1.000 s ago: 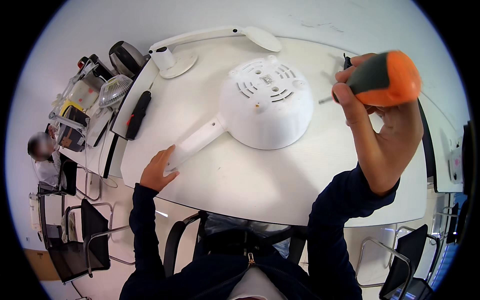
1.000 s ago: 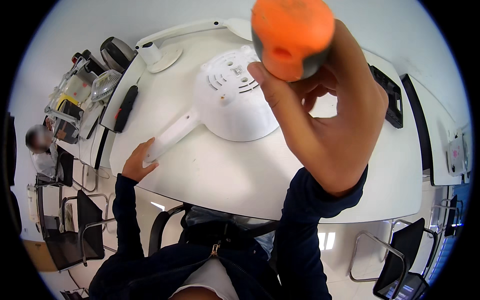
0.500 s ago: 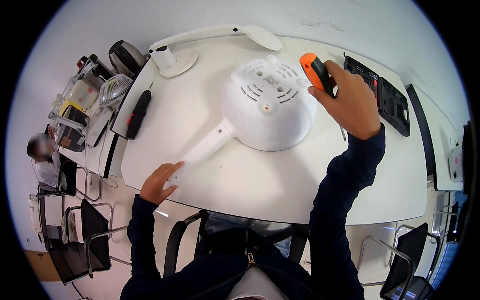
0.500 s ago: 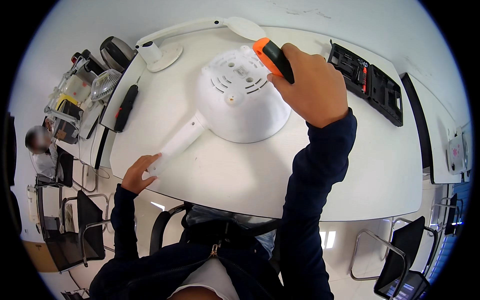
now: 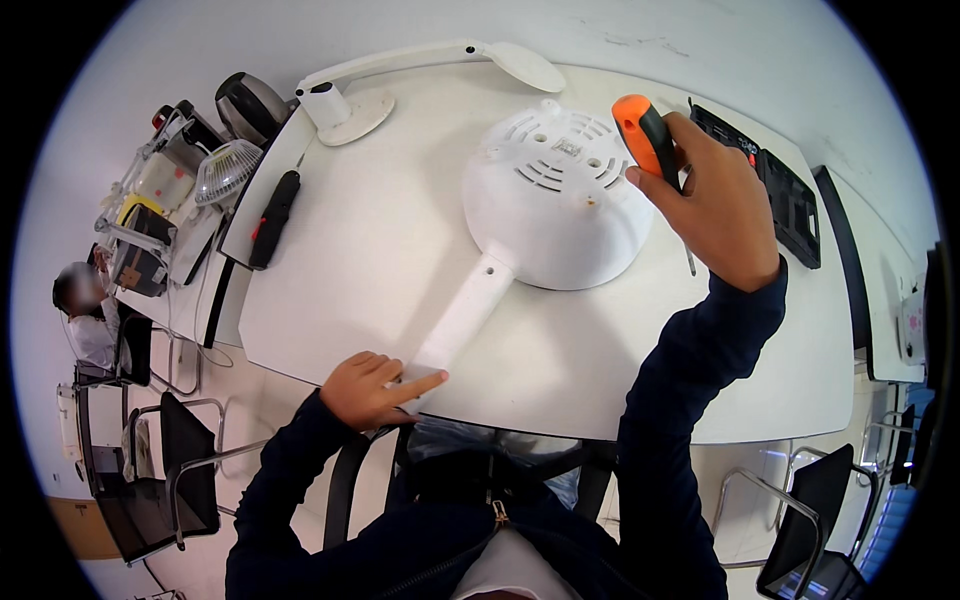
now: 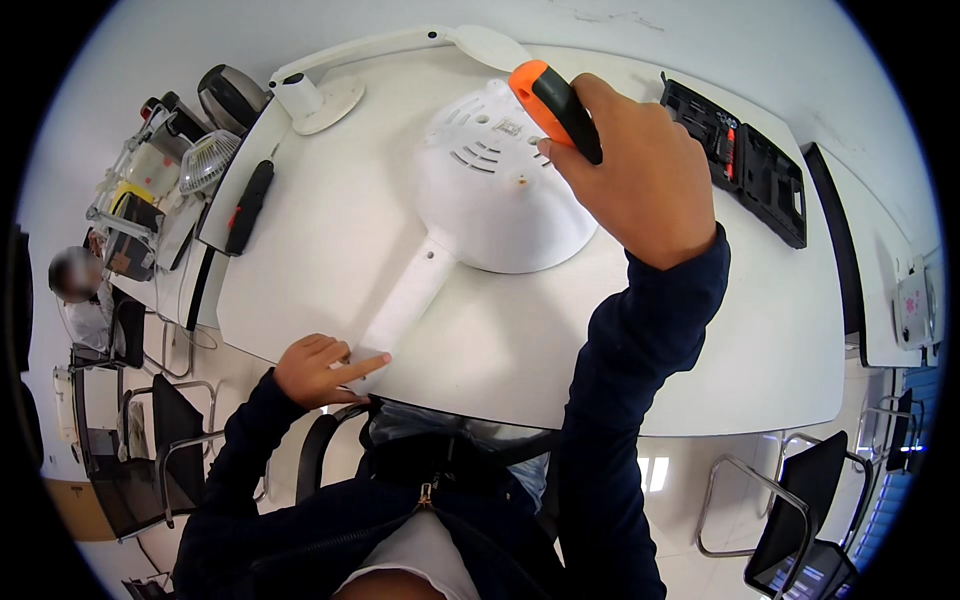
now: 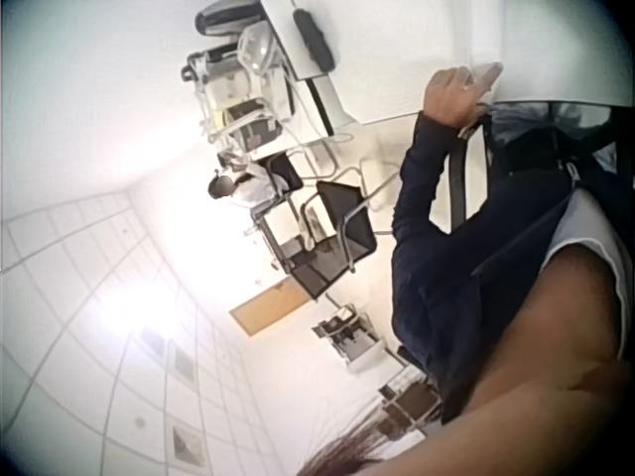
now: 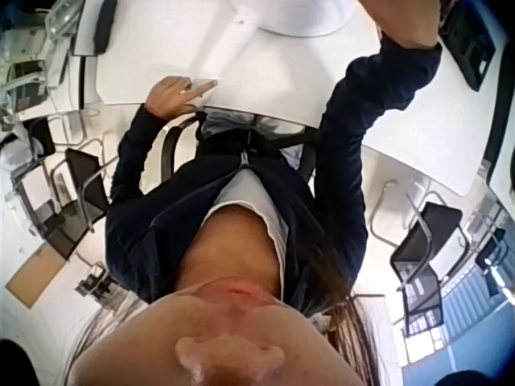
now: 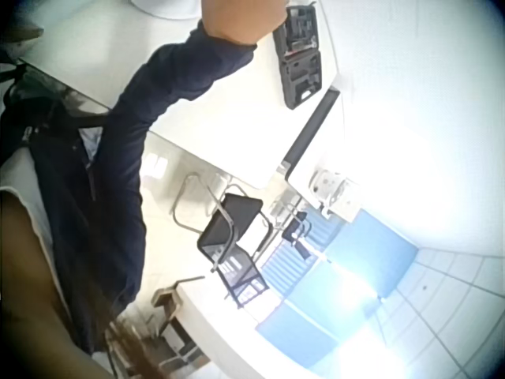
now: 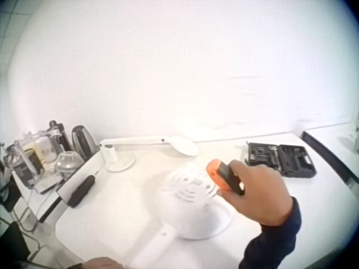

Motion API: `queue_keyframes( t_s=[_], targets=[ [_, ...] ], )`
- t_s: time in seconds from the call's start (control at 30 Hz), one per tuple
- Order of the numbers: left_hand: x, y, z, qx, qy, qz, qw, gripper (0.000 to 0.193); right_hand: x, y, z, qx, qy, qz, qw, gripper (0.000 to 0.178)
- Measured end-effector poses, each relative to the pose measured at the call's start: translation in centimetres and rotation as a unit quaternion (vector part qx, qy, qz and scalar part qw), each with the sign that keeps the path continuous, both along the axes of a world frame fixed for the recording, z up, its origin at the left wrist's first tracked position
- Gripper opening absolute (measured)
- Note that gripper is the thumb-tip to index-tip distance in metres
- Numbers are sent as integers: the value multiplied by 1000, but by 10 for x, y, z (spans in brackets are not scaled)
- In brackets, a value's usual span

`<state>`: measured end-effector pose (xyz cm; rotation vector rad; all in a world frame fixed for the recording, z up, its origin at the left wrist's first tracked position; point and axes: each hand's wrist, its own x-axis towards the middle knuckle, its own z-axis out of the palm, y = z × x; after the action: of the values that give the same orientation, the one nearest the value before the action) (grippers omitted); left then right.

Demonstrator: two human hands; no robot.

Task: The person uses a screwdriver to tighten screws on the base of a white electric fan. They rotate the fan to access different screw locations and continue fastening the base to the fan body.

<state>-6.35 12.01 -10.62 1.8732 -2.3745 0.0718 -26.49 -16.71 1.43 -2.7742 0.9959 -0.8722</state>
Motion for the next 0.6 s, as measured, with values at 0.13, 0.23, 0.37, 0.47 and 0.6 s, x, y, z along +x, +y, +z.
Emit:
queue_keyframes(
  t_s=[0.13,0.23,0.37,0.47,0.6],
  targets=[
    [-17,-20,-1,-56,18,-88,994,68,-7,1,4,10,1,-8,1000,34],
    [-23,-28,-2,-62,26,-112,991,71,-9,0,2,18,-18,10,1000,34],
    [-29,-38,-3,-60,27,-134,989,70,-11,-1,1,30,-30,27,999,32],
    [-36,-47,-10,-70,50,-148,985,66,-11,-1,2,32,-39,38,998,32],
    [-44,-58,-11,-49,89,-169,980,53,-12,-1,2,35,-41,42,998,32]
  ],
)
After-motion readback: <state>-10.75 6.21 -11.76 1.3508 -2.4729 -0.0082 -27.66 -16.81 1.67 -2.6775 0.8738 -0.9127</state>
